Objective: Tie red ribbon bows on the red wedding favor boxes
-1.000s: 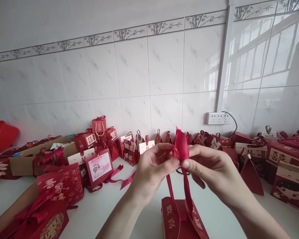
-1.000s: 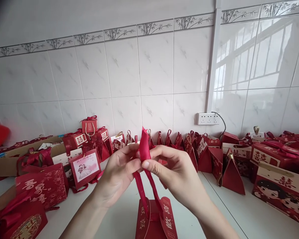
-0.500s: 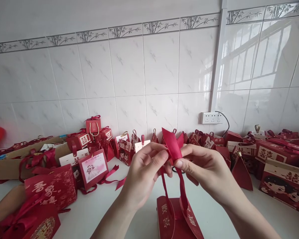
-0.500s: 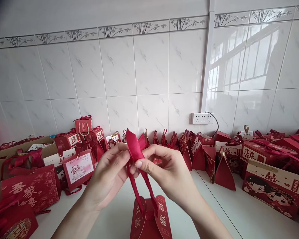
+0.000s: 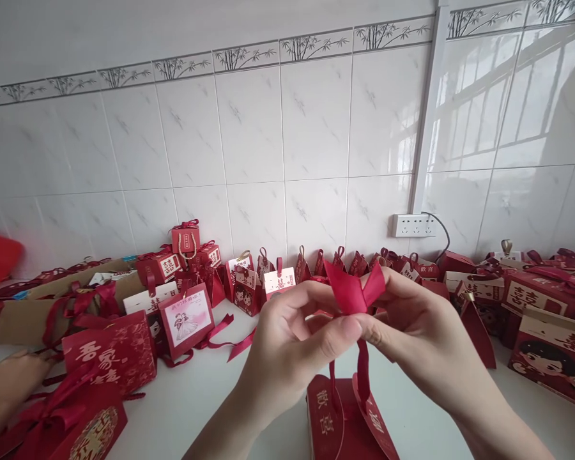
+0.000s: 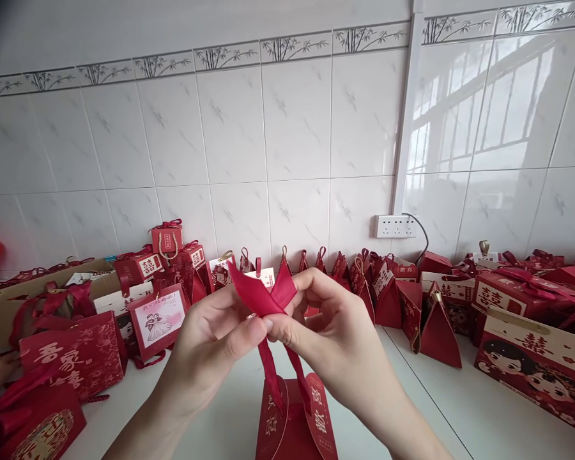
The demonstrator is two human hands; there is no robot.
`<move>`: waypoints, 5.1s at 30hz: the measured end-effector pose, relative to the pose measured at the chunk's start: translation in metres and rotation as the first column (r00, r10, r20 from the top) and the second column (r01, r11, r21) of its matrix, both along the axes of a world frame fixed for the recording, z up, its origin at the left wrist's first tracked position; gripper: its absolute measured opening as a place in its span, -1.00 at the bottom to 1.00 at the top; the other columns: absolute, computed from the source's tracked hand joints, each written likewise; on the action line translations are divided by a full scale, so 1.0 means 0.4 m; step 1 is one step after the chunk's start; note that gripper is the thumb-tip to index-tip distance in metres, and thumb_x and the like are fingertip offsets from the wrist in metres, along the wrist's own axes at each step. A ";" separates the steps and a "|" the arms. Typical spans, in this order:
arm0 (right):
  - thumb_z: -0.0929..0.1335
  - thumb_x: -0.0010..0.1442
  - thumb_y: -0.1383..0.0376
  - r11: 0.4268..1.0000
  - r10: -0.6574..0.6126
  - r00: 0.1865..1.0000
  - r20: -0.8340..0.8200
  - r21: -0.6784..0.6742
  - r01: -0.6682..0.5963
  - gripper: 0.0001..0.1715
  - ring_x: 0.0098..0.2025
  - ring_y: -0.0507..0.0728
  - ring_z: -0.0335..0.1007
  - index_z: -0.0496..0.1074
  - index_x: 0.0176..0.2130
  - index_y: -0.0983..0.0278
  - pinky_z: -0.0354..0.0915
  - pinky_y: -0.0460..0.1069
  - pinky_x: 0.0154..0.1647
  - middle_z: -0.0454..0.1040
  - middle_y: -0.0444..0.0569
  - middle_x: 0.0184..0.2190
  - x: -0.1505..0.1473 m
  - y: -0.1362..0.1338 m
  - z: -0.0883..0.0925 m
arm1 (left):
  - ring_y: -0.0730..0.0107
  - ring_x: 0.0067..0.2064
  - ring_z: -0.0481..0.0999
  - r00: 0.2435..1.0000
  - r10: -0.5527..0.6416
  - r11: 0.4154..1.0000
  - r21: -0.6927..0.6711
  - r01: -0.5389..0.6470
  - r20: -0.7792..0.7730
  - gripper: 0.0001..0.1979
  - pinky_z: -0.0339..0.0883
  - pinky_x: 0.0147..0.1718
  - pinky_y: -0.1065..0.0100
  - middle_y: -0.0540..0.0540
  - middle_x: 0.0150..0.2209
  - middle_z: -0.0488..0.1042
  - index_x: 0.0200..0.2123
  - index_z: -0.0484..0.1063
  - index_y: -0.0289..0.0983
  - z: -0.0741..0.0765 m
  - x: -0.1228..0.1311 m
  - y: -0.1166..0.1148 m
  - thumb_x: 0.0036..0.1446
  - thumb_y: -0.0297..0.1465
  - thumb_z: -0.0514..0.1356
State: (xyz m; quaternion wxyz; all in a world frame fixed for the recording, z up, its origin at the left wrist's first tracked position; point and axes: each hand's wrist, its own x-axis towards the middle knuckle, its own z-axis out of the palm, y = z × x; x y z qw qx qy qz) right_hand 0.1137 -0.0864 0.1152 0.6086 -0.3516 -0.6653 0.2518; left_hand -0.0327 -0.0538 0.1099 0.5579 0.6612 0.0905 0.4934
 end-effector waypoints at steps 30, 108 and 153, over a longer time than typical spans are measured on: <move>0.34 0.19 0.32 0.917 -0.316 0.849 0.423 0.366 0.159 -0.90 -0.33 0.06 0.37 0.48 -0.34 0.18 0.36 -0.08 -0.42 0.39 -0.05 -0.33 0.025 -0.038 0.010 | 0.50 -0.32 0.42 0.993 0.110 0.986 -0.128 -0.104 0.034 -0.87 0.31 -0.34 0.50 -0.03 -0.31 0.52 -0.35 0.46 -0.24 -0.004 0.006 0.035 0.15 -0.31 0.19; 0.23 0.01 0.57 0.914 -0.379 0.848 0.371 0.294 0.280 -0.75 -0.51 -0.06 0.31 0.32 -0.36 0.25 0.34 -0.20 -0.51 0.41 -0.19 -0.46 0.001 -0.025 -0.016 | 0.39 -0.23 0.42 0.961 0.166 0.974 0.186 -0.126 -0.219 -0.85 0.29 -0.22 0.39 -0.04 -0.32 0.45 -0.33 0.45 -0.27 -0.002 -0.009 0.059 0.12 -0.29 0.22; 0.35 0.18 0.40 0.647 -0.679 0.724 0.125 0.568 0.508 -0.66 -0.26 0.13 0.56 0.46 -0.07 0.06 0.55 -0.02 -0.38 0.59 -0.12 -0.22 0.009 -0.046 -0.015 | 0.57 -0.44 0.39 0.979 -0.163 0.962 -0.202 0.184 0.119 -0.88 0.33 -0.38 0.46 0.03 -0.41 0.40 -0.28 0.44 -0.21 -0.031 0.052 -0.005 0.18 -0.30 0.18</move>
